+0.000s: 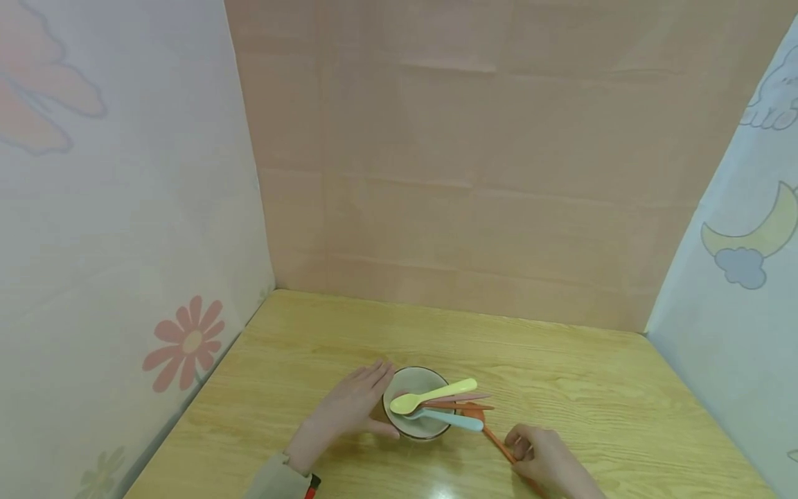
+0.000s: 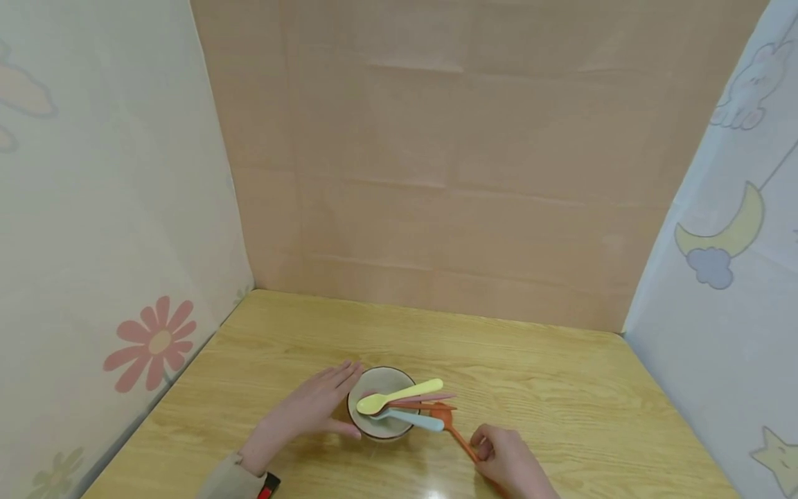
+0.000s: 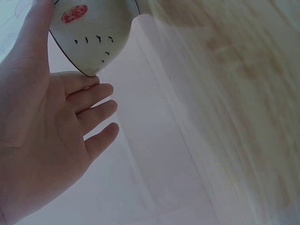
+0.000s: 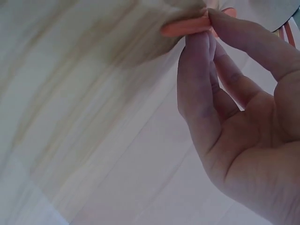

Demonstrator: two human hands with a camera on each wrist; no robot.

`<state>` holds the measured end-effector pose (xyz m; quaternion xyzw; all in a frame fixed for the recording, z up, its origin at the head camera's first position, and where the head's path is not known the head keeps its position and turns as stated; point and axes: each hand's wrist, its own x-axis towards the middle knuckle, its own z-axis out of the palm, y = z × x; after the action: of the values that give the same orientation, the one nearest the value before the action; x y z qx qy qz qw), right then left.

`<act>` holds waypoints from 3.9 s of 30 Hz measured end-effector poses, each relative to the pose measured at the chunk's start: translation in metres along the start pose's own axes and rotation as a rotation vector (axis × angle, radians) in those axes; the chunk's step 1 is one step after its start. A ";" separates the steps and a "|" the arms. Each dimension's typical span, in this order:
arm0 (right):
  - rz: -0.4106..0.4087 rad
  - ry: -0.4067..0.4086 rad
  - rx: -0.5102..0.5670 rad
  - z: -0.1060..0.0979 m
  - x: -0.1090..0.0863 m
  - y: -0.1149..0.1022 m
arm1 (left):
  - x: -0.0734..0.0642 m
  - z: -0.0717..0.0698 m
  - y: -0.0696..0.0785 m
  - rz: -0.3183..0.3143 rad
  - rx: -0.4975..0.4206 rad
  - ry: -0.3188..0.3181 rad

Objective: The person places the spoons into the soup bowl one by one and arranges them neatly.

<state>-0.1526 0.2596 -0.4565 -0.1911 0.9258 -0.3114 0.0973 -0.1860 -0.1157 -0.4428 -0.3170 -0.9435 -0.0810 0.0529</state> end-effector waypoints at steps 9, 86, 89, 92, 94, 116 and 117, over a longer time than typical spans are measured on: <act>0.078 0.031 -0.018 0.002 0.000 -0.007 | -0.002 -0.003 0.002 0.005 0.008 0.005; -0.080 0.129 -0.378 -0.093 0.054 -0.049 | 0.001 0.001 0.000 -0.005 0.038 -0.014; -0.081 0.121 -0.383 -0.094 0.056 -0.054 | 0.001 0.002 -0.001 -0.004 0.042 -0.010; -0.068 0.106 -0.382 -0.095 0.058 -0.060 | 0.001 0.002 -0.001 -0.002 0.041 -0.012; -0.064 0.097 -0.384 -0.095 0.059 -0.063 | 0.001 0.002 -0.001 -0.001 0.037 -0.017; -0.140 0.049 -0.442 -0.091 0.077 -0.089 | 0.000 0.000 0.001 -0.003 0.048 -0.024; -0.143 0.048 -0.446 -0.090 0.078 -0.090 | 0.000 0.001 0.001 -0.002 0.052 -0.023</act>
<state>-0.2237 0.2102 -0.3349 -0.2657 0.9577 -0.1099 0.0084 -0.1856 -0.1145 -0.4432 -0.3154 -0.9461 -0.0529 0.0502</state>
